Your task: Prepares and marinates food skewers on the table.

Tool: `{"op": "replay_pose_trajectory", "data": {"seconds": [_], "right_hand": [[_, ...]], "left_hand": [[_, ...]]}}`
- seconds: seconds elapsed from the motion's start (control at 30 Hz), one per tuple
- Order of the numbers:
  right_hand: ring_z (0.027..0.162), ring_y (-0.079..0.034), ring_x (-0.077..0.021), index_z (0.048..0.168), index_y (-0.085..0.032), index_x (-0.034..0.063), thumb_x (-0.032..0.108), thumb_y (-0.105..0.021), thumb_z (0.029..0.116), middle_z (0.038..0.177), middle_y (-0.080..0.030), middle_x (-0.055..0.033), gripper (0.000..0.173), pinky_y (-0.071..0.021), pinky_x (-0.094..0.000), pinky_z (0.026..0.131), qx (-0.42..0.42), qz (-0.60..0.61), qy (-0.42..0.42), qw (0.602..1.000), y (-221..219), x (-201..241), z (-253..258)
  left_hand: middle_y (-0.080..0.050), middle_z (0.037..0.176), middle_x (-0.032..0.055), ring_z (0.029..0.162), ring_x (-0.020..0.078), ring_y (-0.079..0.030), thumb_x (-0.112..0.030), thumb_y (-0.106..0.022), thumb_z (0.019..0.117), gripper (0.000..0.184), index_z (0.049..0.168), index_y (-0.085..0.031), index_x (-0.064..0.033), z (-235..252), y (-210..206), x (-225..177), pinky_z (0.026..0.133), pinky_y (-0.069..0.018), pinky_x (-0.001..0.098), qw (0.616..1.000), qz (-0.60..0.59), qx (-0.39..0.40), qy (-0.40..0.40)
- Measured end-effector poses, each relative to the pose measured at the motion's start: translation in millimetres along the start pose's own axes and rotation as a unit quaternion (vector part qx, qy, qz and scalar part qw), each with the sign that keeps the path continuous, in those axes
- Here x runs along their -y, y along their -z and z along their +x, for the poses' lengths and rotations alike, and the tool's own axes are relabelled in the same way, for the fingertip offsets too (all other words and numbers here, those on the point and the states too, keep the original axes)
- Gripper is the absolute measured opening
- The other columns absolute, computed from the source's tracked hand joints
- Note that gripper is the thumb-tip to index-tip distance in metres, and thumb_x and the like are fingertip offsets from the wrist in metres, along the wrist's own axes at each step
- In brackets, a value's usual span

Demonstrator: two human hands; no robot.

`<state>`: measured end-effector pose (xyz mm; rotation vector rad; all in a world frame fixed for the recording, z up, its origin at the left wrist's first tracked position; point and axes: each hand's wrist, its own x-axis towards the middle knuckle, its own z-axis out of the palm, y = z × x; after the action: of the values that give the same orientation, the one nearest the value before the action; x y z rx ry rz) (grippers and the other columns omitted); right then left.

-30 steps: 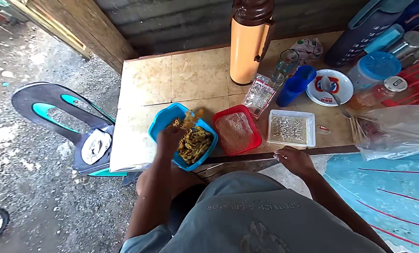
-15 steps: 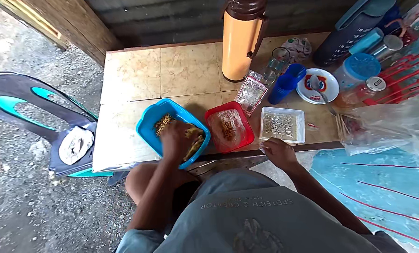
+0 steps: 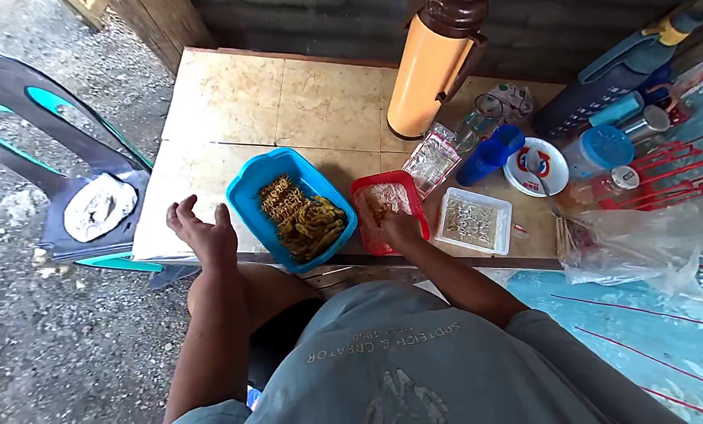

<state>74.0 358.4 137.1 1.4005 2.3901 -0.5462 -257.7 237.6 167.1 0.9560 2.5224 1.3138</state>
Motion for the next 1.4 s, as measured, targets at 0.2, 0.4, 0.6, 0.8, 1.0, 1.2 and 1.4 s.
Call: {"op": "replay_pose_trajectory", "data": {"seconds": [0.2,0.4,0.6,0.8,1.0,1.2,1.4], "right_hand": [[0.120,-0.063,-0.0433,0.107,-0.075,-0.0013,0.019,-0.060,0.1007,0.127,-0.067,-0.0215,0.026,-0.0530,-0.0643,0.089,0.017,-0.002,-0.020,1.000,-2.9,-8.4,10.6],[0.112,-0.068,-0.0426,0.109,-0.075,0.0014,0.025,-0.061,0.0998,0.117,-0.071,-0.0221,0.029,-0.0526,-0.0661,0.085,0.038,0.038,-0.089,0.995,22.2,-9.0,-5.6],[0.116,-0.066,-0.0424,0.115,-0.073,0.0028,0.025,-0.059,0.1012,0.119,-0.071,-0.0224,0.030,-0.0504,-0.0671,0.092,0.129,0.085,-0.071,0.985,24.0,12.4,-19.6],[0.115,-0.066,-0.0436,0.111,-0.073,0.0004,0.025,-0.060,0.1016,0.119,-0.071,-0.0239,0.029,-0.0509,-0.0678,0.089,0.126,0.078,-0.103,0.983,14.5,12.0,2.8],[0.109,-0.069,-0.0436,0.104,-0.074,0.0009,0.023,-0.056,0.1010,0.112,-0.073,-0.0236,0.029,-0.0518,-0.0676,0.082,0.058,0.052,-0.151,0.985,29.4,-6.3,2.0],[0.113,-0.065,-0.0454,0.109,-0.072,-0.0043,0.004,-0.053,0.1014,0.118,-0.069,-0.0255,0.022,-0.0525,-0.0625,0.088,0.068,-0.048,0.011,0.996,5.9,7.3,-10.2],[0.113,-0.068,-0.0415,0.115,-0.075,0.0060,0.027,-0.058,0.1025,0.116,-0.073,-0.0206,0.030,-0.0510,-0.0672,0.090,0.121,0.042,-0.031,0.991,29.1,-1.0,-7.6]], "left_hand": [[-0.032,0.158,0.0315,0.150,0.0401,-0.029,-0.027,-0.065,0.0963,0.058,0.144,-0.049,0.0020,22.4,-6.0,16.1,0.121,-0.0252,0.0505,0.999,0.028,0.004,0.031],[-0.032,0.158,0.0298,0.148,0.0414,-0.032,-0.027,-0.064,0.0969,0.056,0.145,-0.050,-0.0006,34.5,-19.9,13.7,0.118,-0.0300,0.0545,0.998,0.044,0.020,0.048],[-0.032,0.159,0.0272,0.148,0.0408,-0.032,-0.028,-0.064,0.0964,0.055,0.144,-0.051,-0.0036,42.0,-27.1,17.1,0.117,-0.0306,0.0572,0.996,0.055,0.034,0.059],[-0.030,0.161,0.0270,0.149,0.0440,-0.030,-0.030,-0.063,0.0967,0.056,0.145,-0.050,-0.0038,35.4,-26.5,9.3,0.114,-0.0300,0.0623,0.995,0.067,0.048,0.051],[-0.032,0.159,0.0291,0.149,0.0439,-0.030,-0.029,-0.063,0.0962,0.056,0.145,-0.051,-0.0030,37.2,-23.0,12.7,0.115,-0.0296,0.0619,0.996,0.068,0.034,0.050],[-0.031,0.161,0.0261,0.148,0.0432,-0.030,-0.030,-0.062,0.0960,0.056,0.145,-0.051,-0.0056,42.0,-31.2,9.1,0.113,-0.0299,0.0632,0.994,0.076,0.040,0.060],[-0.029,0.162,0.0239,0.149,0.0417,-0.030,-0.031,-0.062,0.0957,0.056,0.145,-0.051,-0.0075,41.8,-31.8,9.1,0.114,-0.0296,0.0625,0.994,0.078,0.040,0.068]]}}
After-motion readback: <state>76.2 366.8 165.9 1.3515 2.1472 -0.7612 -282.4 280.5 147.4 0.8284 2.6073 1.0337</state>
